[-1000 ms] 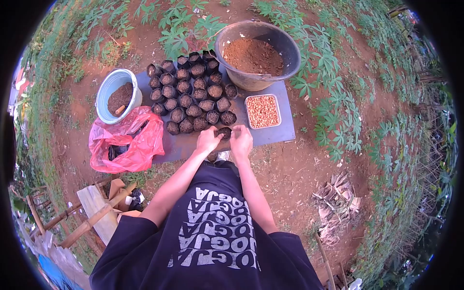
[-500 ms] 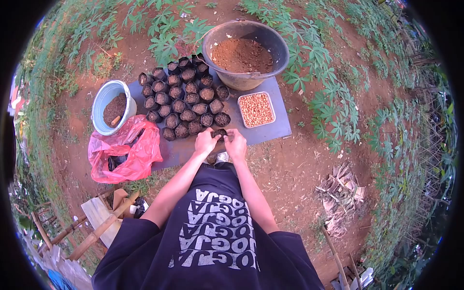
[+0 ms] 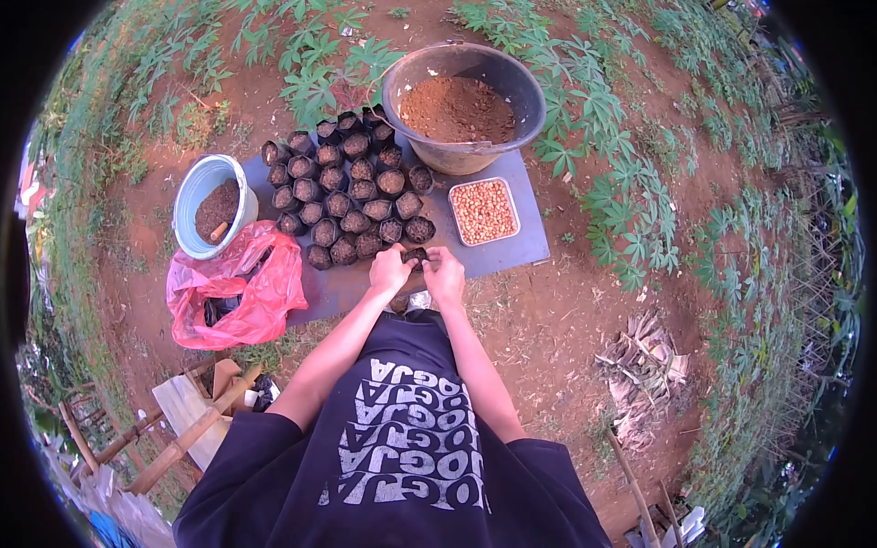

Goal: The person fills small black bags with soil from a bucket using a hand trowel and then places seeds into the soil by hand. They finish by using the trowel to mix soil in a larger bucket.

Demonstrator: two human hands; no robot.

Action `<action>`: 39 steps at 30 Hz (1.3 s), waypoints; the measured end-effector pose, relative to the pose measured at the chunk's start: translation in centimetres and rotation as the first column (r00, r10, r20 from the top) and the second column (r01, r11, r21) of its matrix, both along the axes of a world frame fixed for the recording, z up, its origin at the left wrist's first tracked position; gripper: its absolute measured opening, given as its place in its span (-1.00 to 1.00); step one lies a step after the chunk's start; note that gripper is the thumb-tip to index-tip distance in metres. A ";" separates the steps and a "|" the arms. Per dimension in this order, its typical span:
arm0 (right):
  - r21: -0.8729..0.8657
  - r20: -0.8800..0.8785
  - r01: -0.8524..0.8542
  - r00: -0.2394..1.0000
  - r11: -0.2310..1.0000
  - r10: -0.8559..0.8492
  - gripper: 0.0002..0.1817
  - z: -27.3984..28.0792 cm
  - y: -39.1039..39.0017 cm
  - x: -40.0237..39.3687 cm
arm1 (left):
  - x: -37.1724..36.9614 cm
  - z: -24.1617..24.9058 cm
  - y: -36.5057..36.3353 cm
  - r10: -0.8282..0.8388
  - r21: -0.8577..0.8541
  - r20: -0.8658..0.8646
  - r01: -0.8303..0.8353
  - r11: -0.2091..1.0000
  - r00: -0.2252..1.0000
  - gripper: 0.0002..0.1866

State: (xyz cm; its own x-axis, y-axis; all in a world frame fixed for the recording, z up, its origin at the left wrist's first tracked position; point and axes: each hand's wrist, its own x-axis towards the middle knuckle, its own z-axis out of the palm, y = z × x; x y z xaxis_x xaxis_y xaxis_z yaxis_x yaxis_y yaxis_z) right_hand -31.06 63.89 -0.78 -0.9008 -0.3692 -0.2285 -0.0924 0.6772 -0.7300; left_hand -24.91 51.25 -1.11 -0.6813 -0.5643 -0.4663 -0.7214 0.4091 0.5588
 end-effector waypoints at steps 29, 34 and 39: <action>-0.009 0.017 -0.036 0.999 0.999 0.036 -0.68 1.0 0.1 -1.4 | -0.3 1.4 -1.1 0.023 0.075 0.062 -0.028 0.997 0.998 -0.59; 0.146 -0.082 -0.093 0.991 0.985 0.106 -0.73 1.1 -0.4 -1.3 | -0.8 -0.5 -1.5 0.068 0.136 0.004 -0.068 0.988 0.998 -0.73; 0.317 -0.082 -0.107 0.987 0.942 0.140 -0.72 0.9 -1.2 -1.0 | -0.6 -2.1 -1.3 0.074 0.133 0.013 -0.075 0.988 0.997 -0.75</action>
